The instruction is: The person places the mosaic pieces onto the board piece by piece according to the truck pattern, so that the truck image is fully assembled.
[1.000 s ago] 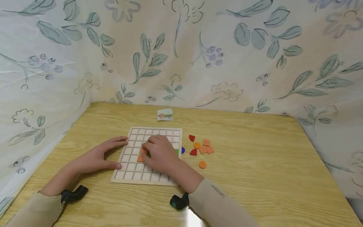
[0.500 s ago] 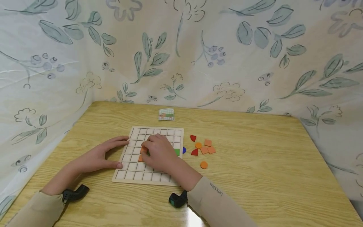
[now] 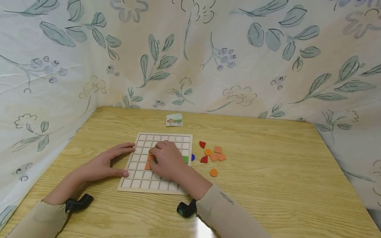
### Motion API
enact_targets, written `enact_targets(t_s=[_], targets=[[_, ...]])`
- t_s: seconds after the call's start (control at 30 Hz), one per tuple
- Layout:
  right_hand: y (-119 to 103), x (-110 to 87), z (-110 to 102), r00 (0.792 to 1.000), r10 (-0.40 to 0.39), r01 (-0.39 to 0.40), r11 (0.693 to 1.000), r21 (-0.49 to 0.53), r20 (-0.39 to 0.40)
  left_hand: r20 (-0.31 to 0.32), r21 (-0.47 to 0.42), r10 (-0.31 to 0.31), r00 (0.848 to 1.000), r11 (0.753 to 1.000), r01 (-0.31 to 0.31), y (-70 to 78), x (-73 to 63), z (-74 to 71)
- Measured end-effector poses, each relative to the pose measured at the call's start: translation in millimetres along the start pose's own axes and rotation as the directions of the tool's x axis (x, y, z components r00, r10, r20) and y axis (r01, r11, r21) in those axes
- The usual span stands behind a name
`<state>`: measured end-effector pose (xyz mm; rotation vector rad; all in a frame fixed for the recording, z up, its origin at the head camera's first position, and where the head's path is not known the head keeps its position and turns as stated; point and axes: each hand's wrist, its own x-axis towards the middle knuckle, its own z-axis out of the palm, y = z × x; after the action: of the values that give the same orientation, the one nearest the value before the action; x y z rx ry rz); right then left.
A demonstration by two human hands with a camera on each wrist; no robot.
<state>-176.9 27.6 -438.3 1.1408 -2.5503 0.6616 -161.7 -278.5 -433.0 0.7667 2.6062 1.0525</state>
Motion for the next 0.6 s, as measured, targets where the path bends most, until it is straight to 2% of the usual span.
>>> enact_targets(t_s=[0.37,0.6], targets=[[-2.3,-5.1,-3.0,1.000,-0.026,0.026,0.998,-0.050,-0.006,0.000,-0.004,0.009,1.000,1.000,-0.009,-0.7,-0.5,0.6],[-5.5,-10.9,-7.3,0.999,-0.027,0.026,0.999,-0.038,-0.019,-0.006,0.009,0.016,1.000,1.000,-0.016,-1.6,-0.5,0.1]])
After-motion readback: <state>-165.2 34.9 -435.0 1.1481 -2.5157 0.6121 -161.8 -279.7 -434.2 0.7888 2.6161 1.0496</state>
